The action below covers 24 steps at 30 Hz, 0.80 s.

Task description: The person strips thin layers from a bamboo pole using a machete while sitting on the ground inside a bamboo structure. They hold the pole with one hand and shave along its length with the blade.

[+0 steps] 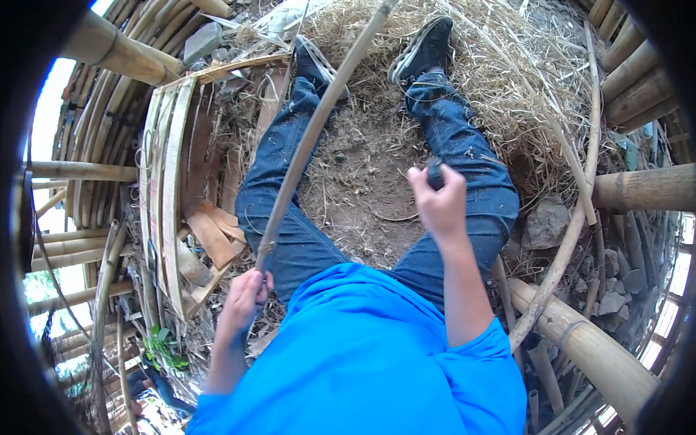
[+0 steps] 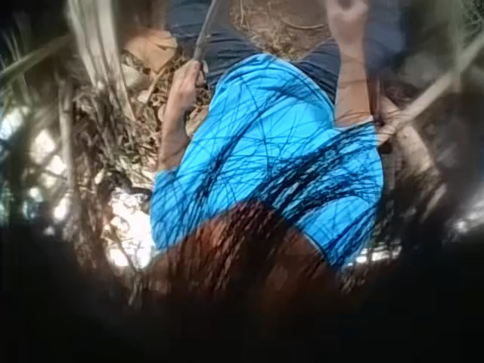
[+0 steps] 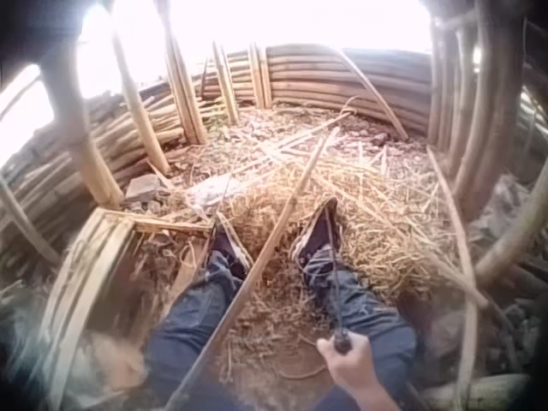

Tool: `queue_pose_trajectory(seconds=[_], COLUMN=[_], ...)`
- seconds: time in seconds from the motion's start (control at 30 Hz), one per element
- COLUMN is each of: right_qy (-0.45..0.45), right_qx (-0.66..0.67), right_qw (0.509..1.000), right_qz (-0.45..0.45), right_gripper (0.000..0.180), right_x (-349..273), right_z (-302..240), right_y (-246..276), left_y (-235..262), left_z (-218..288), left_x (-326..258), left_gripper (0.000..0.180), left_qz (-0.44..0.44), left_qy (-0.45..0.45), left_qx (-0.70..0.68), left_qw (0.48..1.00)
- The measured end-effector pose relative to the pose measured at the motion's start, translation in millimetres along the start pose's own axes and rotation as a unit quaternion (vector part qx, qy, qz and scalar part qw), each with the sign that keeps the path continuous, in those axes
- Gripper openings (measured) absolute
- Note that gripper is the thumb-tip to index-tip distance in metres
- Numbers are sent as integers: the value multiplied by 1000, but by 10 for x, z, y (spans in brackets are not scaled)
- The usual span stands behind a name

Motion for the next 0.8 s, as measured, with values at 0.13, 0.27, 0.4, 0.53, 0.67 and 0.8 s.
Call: queue_pose_trajectory(seconds=[0.13,0.27,0.4,0.53,0.67,0.8], right_qy=[-2,-30,-29,-46,-2,33], right_qx=[29,47,25,-1,-95,-181], right_qw=[996,988,988,982,968,954], right_qz=[-84,-147,-152,-185,-231,-236], right_gripper=[29,29,28,29,24,20], right_x=[-434,-703,-836,-943,-1032,-1055], right_z=[-2,84,75,118,93,156], right_y=[-419,-639,-633,-657,-762,-810], left_y=[-161,-272,-364,-449,-573,-681], left_z=[-13,-114,-138,-68,15,-56], left_x=[129,268,341,360,311,287], left_gripper=[33,34,34,30,28,27], left_qz=[9,16,25,45,16,-7], left_qy=[6,-49,-80,-107,-79,-93], left_qx=[37,79,124,190,221,208], left_qw=[999,996,989,975,972,974])
Point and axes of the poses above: each hand's wrist, its own x-axis towards the middle knuckle, its own y-axis out of the back of the hand, z = x × y, the point moved 9 cm from there along x, towards the middle knuckle, and after that the axes turned 3 degrees about y, right-handed, at the moved point
